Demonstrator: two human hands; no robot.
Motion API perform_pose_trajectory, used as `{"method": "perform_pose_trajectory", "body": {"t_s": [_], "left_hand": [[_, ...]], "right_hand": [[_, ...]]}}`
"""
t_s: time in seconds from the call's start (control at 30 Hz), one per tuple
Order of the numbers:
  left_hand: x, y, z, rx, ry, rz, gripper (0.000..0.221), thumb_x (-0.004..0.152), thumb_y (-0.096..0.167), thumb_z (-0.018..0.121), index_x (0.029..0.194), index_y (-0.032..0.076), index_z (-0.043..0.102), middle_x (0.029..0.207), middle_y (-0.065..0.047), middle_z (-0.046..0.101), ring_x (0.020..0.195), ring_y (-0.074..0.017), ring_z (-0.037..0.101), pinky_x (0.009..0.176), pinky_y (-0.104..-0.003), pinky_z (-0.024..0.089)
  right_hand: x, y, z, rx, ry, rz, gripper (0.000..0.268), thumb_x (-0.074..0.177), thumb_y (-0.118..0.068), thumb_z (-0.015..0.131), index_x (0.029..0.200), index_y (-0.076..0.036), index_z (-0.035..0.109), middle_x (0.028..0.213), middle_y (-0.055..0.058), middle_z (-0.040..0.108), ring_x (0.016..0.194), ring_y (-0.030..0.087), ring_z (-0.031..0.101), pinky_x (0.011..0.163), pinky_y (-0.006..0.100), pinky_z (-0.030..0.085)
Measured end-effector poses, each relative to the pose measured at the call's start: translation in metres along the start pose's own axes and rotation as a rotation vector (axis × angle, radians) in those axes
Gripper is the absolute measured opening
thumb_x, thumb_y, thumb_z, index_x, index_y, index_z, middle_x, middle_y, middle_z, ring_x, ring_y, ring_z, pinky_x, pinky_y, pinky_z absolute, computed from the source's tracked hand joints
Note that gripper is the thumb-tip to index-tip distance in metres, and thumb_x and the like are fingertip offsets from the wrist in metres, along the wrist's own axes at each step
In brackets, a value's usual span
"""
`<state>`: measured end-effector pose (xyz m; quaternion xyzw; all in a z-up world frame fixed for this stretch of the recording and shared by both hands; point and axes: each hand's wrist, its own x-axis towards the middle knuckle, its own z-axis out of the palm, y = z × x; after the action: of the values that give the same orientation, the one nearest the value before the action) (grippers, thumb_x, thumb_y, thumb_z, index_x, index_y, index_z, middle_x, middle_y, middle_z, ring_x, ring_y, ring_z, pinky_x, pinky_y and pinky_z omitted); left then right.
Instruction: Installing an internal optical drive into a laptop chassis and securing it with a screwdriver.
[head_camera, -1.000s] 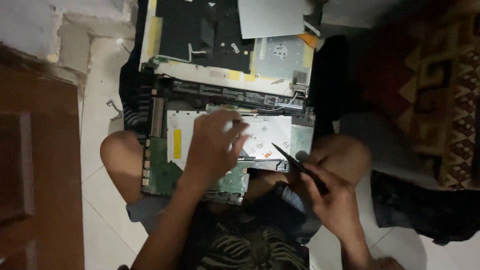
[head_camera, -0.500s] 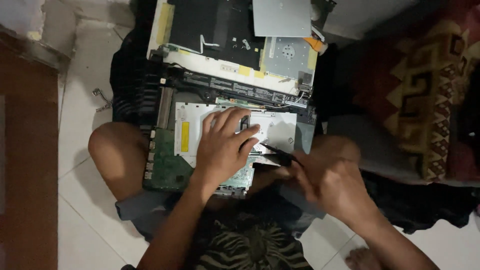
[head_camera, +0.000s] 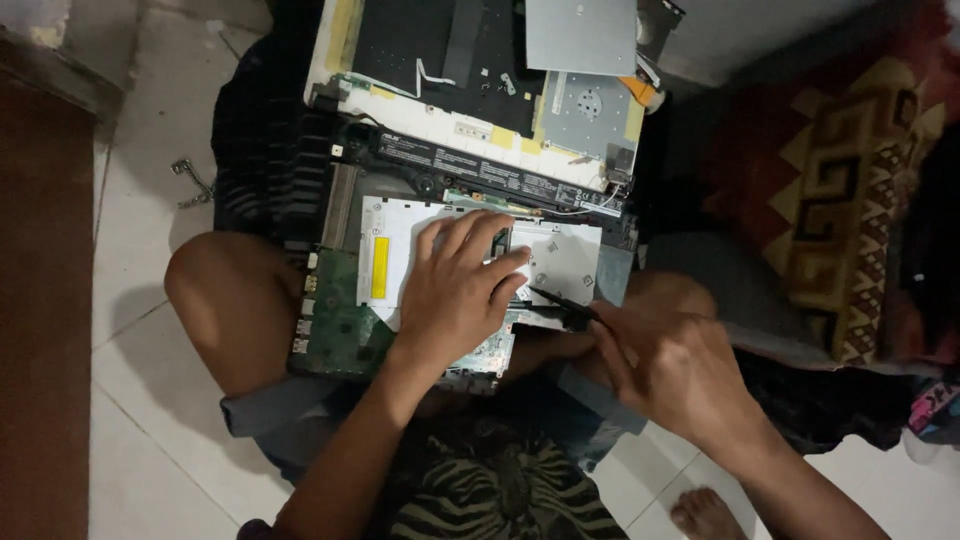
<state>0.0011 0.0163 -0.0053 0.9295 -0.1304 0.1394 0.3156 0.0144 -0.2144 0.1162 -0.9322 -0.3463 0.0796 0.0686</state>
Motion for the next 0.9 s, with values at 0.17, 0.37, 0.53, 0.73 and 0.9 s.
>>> {"method": "perform_pose_trajectory", "body": {"t_s": [0.17, 0.37, 0.53, 0.73, 0.9], "left_hand": [[0.001, 0.001, -0.002, -0.003, 0.001, -0.009, 0.020, 0.096, 0.031, 0.071, 0.113, 0.022, 0.078, 0.136, -0.004, 0.062, 0.131, -0.0265, 0.052, 0.105, -0.049, 0.033], [0.001, 0.001, -0.001, -0.015, -0.010, -0.021, 0.020, 0.097, 0.031, 0.069, 0.113, 0.022, 0.079, 0.137, -0.005, 0.062, 0.132, -0.0264, 0.052, 0.107, -0.049, 0.032], [0.001, 0.000, 0.000, -0.017, -0.002, -0.015, 0.021, 0.097, 0.031, 0.069, 0.114, 0.022, 0.078, 0.137, -0.004, 0.062, 0.132, -0.0265, 0.052, 0.106, -0.049, 0.033], [0.001, 0.000, 0.001, -0.004, -0.033, -0.031, 0.023, 0.096, 0.033, 0.069, 0.114, 0.023, 0.079, 0.139, -0.004, 0.062, 0.133, -0.0262, 0.052, 0.107, -0.049, 0.032], [0.001, 0.001, -0.002, -0.018, 0.017, 0.005, 0.016, 0.096, 0.027, 0.072, 0.109, 0.021, 0.079, 0.135, -0.005, 0.062, 0.131, -0.0279, 0.053, 0.106, -0.050, 0.034]], "right_hand": [[0.003, -0.005, -0.006, 0.005, -0.037, 0.028, 0.028, 0.095, -0.021, 0.068, 0.119, -0.009, 0.076, 0.071, 0.011, 0.073, 0.048, 0.028, 0.065, 0.039, 0.042, 0.043], [0.003, -0.003, -0.002, -0.003, -0.004, -0.013, 0.025, 0.095, -0.019, 0.068, 0.113, -0.004, 0.078, 0.062, 0.011, 0.071, 0.042, 0.024, 0.063, 0.038, 0.039, 0.042], [0.003, -0.004, -0.003, -0.008, -0.011, -0.011, 0.025, 0.096, -0.018, 0.067, 0.114, -0.005, 0.078, 0.060, 0.010, 0.070, 0.042, 0.024, 0.062, 0.039, 0.039, 0.041], [0.006, -0.006, -0.005, -0.047, -0.013, -0.015, 0.023, 0.095, -0.020, 0.069, 0.113, -0.009, 0.078, 0.062, 0.011, 0.068, 0.043, 0.026, 0.060, 0.039, 0.041, 0.041], [0.031, -0.024, -0.023, -0.029, -0.016, -0.117, 0.042, 0.101, -0.015, 0.057, 0.060, -0.011, 0.051, 0.048, 0.009, 0.044, 0.041, 0.028, 0.044, 0.047, 0.045, 0.030]]}}
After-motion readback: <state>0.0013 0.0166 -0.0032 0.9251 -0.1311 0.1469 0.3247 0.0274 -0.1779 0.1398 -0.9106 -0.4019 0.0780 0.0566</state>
